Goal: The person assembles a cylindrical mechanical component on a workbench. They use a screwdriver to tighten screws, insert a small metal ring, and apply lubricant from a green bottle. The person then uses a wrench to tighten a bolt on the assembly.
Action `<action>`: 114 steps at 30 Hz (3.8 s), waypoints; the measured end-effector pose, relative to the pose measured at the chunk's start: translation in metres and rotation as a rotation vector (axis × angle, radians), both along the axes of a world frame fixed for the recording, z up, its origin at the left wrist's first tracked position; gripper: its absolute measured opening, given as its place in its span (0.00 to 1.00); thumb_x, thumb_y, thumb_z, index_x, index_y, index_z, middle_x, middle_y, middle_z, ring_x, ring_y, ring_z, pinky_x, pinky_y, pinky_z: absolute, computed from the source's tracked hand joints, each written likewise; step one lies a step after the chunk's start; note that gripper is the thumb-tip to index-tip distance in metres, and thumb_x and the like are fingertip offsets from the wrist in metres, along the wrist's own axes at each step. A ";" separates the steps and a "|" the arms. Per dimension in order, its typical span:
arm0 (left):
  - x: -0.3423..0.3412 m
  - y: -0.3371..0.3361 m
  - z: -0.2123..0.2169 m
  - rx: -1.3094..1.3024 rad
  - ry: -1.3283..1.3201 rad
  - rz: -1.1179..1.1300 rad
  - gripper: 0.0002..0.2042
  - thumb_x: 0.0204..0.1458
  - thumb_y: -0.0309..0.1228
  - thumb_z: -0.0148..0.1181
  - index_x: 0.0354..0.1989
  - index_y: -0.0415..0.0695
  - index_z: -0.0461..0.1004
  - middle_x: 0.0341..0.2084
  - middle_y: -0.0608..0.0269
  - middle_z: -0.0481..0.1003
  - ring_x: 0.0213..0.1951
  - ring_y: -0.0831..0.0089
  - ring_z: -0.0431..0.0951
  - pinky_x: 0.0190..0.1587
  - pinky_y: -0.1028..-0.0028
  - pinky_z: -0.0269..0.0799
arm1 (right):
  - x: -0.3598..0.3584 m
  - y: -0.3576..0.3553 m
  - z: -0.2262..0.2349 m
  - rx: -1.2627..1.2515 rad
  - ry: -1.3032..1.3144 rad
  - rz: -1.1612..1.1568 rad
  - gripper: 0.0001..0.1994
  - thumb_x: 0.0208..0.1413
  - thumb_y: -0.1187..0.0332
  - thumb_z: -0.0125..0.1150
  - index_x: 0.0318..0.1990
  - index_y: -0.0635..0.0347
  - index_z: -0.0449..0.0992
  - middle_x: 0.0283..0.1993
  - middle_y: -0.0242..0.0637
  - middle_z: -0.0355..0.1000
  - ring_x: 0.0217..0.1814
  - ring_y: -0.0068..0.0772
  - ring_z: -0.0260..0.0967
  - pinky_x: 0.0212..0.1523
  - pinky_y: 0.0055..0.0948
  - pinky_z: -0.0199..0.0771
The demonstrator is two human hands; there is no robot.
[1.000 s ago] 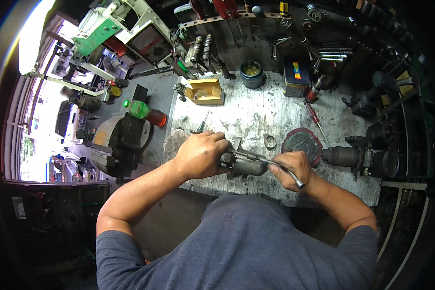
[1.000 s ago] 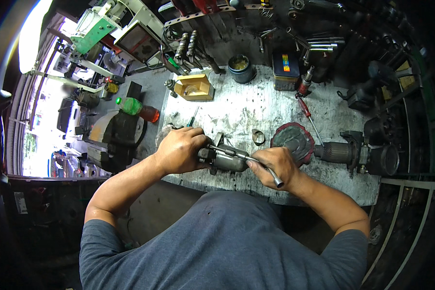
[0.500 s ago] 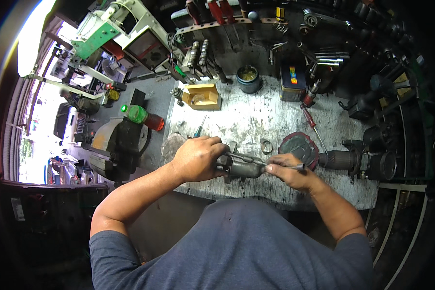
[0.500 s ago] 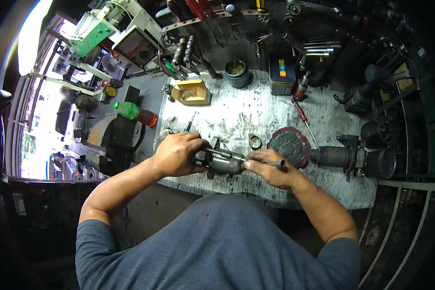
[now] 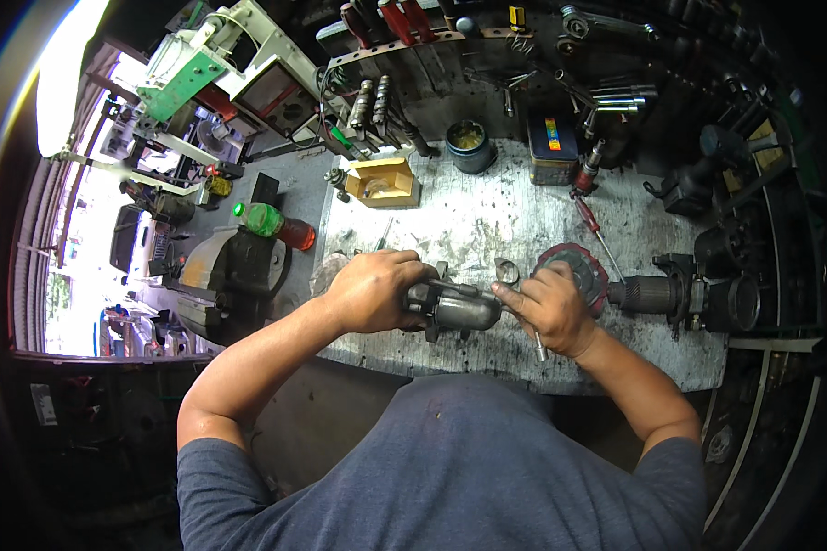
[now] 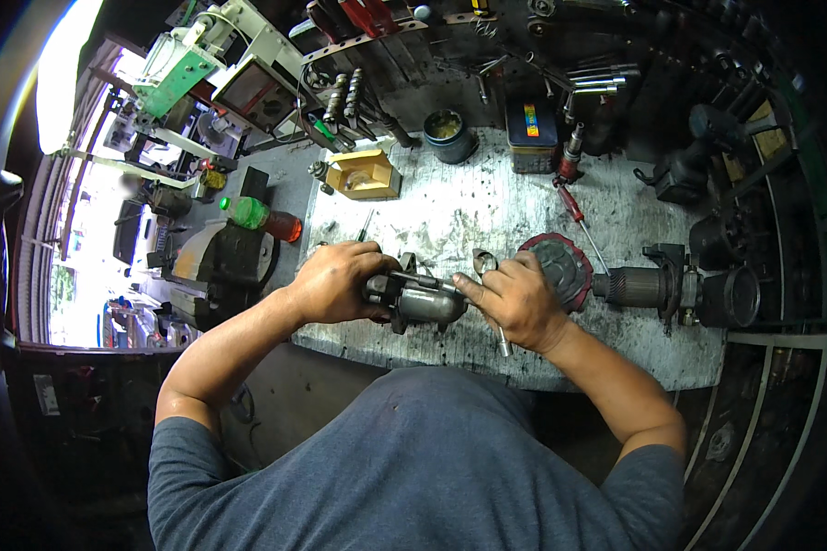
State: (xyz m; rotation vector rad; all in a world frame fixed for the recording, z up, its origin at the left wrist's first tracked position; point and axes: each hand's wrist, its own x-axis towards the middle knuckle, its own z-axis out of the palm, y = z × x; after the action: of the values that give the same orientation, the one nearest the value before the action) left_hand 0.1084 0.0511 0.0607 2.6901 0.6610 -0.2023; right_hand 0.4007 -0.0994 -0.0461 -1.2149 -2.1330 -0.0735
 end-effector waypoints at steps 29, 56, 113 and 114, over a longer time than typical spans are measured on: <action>-0.001 -0.021 -0.010 0.156 -0.048 0.030 0.31 0.42 0.48 0.85 0.52 0.45 0.82 0.41 0.58 0.79 0.44 0.56 0.84 0.48 0.59 0.83 | -0.020 -0.002 0.009 -0.817 0.768 0.040 0.18 0.71 0.62 0.67 0.31 0.67 0.82 0.22 0.36 0.71 0.25 0.25 0.66 0.28 0.36 0.67; -0.014 -0.013 -0.011 0.121 -0.098 0.078 0.35 0.45 0.40 0.83 0.61 0.42 0.77 0.47 0.52 0.83 0.50 0.51 0.86 0.52 0.54 0.83 | 0.042 0.022 -0.126 -0.514 0.109 -0.461 0.14 0.66 0.72 0.66 0.56 0.66 0.79 0.44 0.48 0.81 0.49 0.55 0.80 0.52 0.52 0.78; -0.034 0.015 0.002 -0.423 -0.457 -0.032 0.17 0.63 0.33 0.70 0.59 0.43 0.86 0.52 0.49 0.88 0.54 0.56 0.88 0.61 0.61 0.81 | -0.120 0.012 0.068 -0.723 0.610 -0.315 0.14 0.72 0.66 0.65 0.48 0.71 0.87 0.39 0.48 0.85 0.41 0.37 0.82 0.47 0.39 0.80; -0.027 0.020 0.005 -0.445 -0.334 -0.043 0.16 0.64 0.33 0.70 0.58 0.42 0.86 0.50 0.50 0.88 0.52 0.58 0.88 0.59 0.61 0.81 | -0.122 0.014 0.071 -0.741 0.597 -0.341 0.14 0.73 0.65 0.65 0.48 0.71 0.87 0.38 0.46 0.85 0.40 0.33 0.80 0.45 0.38 0.79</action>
State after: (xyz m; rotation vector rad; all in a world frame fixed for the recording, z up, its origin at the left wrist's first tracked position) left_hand 0.0818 0.0712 0.0655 2.2377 0.3991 0.0821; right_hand 0.2791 -0.0858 0.0247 -1.7247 -1.4280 0.8877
